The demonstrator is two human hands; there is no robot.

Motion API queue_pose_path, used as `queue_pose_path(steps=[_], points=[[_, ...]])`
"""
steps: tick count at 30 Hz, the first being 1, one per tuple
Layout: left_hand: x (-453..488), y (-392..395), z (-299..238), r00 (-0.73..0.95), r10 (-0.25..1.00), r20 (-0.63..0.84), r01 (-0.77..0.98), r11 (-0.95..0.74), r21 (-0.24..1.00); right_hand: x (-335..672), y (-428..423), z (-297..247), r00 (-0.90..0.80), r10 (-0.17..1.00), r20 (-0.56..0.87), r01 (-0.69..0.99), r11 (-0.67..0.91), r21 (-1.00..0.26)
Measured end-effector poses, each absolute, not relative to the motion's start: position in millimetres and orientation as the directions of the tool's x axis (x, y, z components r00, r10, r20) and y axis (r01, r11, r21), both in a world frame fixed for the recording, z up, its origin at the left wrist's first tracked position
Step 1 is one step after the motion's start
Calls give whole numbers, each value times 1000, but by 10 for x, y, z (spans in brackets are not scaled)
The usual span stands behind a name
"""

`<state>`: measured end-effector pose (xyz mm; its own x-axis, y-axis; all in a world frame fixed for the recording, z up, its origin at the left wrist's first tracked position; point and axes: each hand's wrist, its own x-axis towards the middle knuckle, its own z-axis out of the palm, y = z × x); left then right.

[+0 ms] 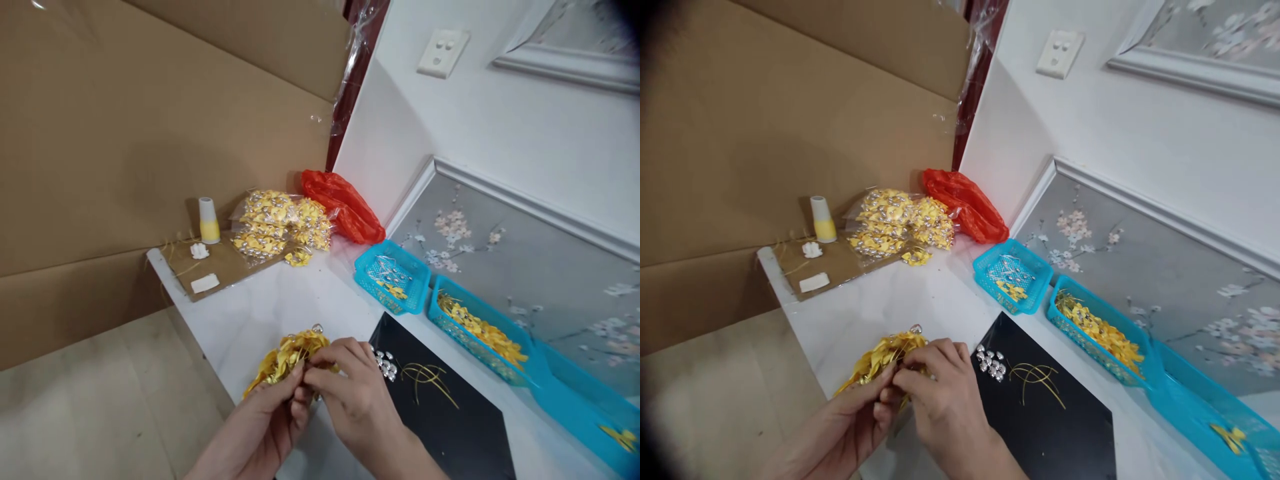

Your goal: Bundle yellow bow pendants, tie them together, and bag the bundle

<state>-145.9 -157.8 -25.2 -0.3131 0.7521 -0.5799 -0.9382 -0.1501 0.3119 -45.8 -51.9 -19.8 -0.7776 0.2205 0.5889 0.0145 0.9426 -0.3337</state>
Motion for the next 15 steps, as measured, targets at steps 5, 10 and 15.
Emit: queue_pose_path(steps=[5, 10, 15], points=[[-1544, -1636, -309, -306, 770, -560, -950, -211, 229, -538, -425, -138, -838, 196, 509, -148, 817, -558], [-1670, -1691, -321, -328, 747, -579, -944, -235, 232, -770, -172, 1, -917, 203, 343, -184, 546, -817], [-1725, -1685, -293, -367, 658, -657, -926, -195, 323, -1508, 463, -110, -799, 573, 181, 180, 516, -838]])
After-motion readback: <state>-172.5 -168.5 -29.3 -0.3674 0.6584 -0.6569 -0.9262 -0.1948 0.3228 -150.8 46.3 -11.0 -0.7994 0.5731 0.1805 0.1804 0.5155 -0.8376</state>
